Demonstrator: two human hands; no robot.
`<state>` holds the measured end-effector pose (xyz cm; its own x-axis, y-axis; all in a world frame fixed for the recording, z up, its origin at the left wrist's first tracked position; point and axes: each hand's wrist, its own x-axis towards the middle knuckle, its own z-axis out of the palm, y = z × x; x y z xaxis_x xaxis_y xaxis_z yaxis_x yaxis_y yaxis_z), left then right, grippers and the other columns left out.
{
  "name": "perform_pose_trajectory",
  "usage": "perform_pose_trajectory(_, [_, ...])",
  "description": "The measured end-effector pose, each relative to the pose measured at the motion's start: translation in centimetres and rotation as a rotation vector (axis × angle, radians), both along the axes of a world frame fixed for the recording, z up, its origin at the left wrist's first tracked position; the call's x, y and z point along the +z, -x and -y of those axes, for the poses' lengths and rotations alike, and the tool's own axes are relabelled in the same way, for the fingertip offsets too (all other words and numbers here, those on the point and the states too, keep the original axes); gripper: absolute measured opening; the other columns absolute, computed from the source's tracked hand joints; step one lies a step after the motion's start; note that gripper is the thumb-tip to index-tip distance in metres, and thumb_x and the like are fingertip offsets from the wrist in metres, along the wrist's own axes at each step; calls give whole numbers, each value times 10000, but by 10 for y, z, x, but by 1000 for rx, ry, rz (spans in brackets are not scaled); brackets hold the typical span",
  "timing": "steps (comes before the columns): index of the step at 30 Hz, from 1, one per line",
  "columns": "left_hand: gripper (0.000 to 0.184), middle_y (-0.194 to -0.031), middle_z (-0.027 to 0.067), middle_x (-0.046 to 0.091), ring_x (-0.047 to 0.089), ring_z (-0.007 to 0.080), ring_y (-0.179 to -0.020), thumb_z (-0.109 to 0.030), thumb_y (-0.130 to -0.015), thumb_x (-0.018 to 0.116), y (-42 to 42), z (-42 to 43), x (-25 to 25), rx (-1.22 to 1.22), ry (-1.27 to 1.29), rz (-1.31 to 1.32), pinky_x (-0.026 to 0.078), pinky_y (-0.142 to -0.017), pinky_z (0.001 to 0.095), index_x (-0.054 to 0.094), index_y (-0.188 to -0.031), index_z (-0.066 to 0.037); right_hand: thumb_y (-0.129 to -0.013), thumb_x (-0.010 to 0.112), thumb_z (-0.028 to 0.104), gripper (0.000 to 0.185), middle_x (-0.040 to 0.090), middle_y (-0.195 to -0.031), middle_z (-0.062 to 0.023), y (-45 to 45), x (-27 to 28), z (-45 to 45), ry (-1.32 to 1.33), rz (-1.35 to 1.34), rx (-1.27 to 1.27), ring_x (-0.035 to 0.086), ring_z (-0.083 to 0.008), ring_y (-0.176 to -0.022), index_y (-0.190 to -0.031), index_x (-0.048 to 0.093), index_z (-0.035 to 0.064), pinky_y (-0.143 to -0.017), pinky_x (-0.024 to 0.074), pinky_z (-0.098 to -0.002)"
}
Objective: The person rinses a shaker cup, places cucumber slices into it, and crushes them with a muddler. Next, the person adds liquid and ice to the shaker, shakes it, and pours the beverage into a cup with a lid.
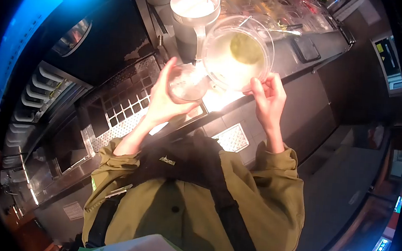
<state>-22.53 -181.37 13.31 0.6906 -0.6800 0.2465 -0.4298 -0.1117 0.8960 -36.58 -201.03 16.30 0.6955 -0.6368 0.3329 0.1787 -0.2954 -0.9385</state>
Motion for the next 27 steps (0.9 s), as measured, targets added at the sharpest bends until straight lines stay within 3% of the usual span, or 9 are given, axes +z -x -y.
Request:
perform_pose_trajectory(3, [1095,-1246,218,418,417,320,-1177,-279,-487,805,5,25,17,-36,-60,-95,334,-995,388,191,-1354,-14,-785,614,20,123,547,-744,-58,-1,28,-7,382,-22,28,577,-129,-626,-842,510,-15,-550,475,-228])
perform_pose_trajectory(5, [1063,-1258,213,417,420,320,-1180,-263,-506,795,2,37,20,-70,55,-120,351,-982,379,195,-1350,-25,-764,626,-5,141,537,-731,-72,-2,39,-8,721,-67,22,569,-134,-607,-844,510,-19,-553,470,-231])
perform_pose_trajectory(10, [1090,-1223,198,454,446,280,-1157,-298,-519,797,-5,49,31,-141,174,-98,352,-967,347,170,-1359,3,-733,637,-38,171,542,-729,-98,-8,49,-11,882,18,9,562,-180,-599,-854,519,-10,-540,464,-261])
perform_pose_trajectory(16, [995,-1184,173,489,483,249,-1108,-309,-544,786,-12,58,43,-104,116,-91,374,-935,338,244,-1311,18,-716,646,-45,220,564,-773,-114,-17,52,-4,1001,73,8,569,-219,-617,-898,528,-7,-535,459,-278])
perform_pose_trajectory(22, [911,-1157,167,503,499,257,-1084,-319,-550,783,-20,71,46,-82,231,-23,380,-925,322,310,-1259,3,-707,654,-19,245,581,-817,-120,-25,61,2,1125,116,-21,578,-264,-664,-919,534,2,-565,466,-306])
perform_pose_trajectory(27, [963,-1216,215,449,466,323,-1127,-341,-519,782,-22,66,60,-59,163,-49,368,-956,368,290,-1258,32,-713,652,-6,235,590,-836,-117,-29,66,0,1194,179,-42,585,-270,-688,-916,535,10,-577,470,-306])
